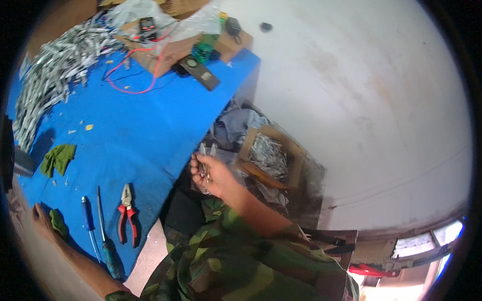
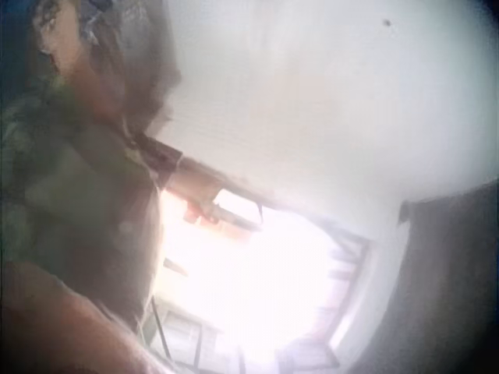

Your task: The person picks up and disassembles small electronic components on a blue workbench, using a screwdriver to remove internal parts and pliers to pull pieces apart.

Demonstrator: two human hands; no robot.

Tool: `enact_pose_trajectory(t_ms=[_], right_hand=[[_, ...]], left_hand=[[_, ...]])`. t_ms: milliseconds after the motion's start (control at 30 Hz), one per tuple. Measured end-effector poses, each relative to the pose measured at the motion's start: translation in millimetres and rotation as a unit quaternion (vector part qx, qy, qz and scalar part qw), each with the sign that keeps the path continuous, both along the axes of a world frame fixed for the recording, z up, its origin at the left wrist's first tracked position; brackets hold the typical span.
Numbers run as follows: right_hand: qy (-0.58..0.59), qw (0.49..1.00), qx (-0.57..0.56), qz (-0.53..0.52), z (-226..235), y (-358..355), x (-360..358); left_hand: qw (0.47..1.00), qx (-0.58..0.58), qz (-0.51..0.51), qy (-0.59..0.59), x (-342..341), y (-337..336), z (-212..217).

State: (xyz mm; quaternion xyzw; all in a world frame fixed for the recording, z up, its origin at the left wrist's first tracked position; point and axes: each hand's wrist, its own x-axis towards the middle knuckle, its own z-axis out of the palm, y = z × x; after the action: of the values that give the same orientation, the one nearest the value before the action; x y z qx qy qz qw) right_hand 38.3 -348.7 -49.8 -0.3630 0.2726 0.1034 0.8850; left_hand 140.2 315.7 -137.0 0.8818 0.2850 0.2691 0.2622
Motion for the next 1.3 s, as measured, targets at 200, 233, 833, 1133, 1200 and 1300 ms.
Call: enact_pose_trajectory(t_ms=[200,233,833,1133,1200,1300], right_hand=[[0.102,0.88,-0.46,-0.062,-77.6,-190.5,-101.7],[0.112,0.63,-0.767,0.049,-82.1,-240.9,-127.1],[0.202,0.9,-0.35,-0.16,-93.8,-254.7,-108.2],[-0.09,0.734,-0.666,0.096,49.5,-75.1,29.7],[-0.174,0.7,-0.676,0.153,74.7,-12.2,48.3],[-0.303,0.674,-0.628,0.242,72.5,73.6,87.4]], left_hand=[[0.997,0.046,0.005,0.055,0.8,7.7,-17.3],[0.997,0.046,0.003,0.058,-1.8,10.4,-18.5],[0.995,0.072,-0.012,0.073,-16.3,47.3,-14.9],[0.997,0.031,0.023,-0.063,-11.3,-57.2,26.9],[0.996,0.01,0.03,-0.086,-12.1,-67.6,30.8],[0.995,0.025,0.059,-0.076,-17.3,-78.6,51.0]])
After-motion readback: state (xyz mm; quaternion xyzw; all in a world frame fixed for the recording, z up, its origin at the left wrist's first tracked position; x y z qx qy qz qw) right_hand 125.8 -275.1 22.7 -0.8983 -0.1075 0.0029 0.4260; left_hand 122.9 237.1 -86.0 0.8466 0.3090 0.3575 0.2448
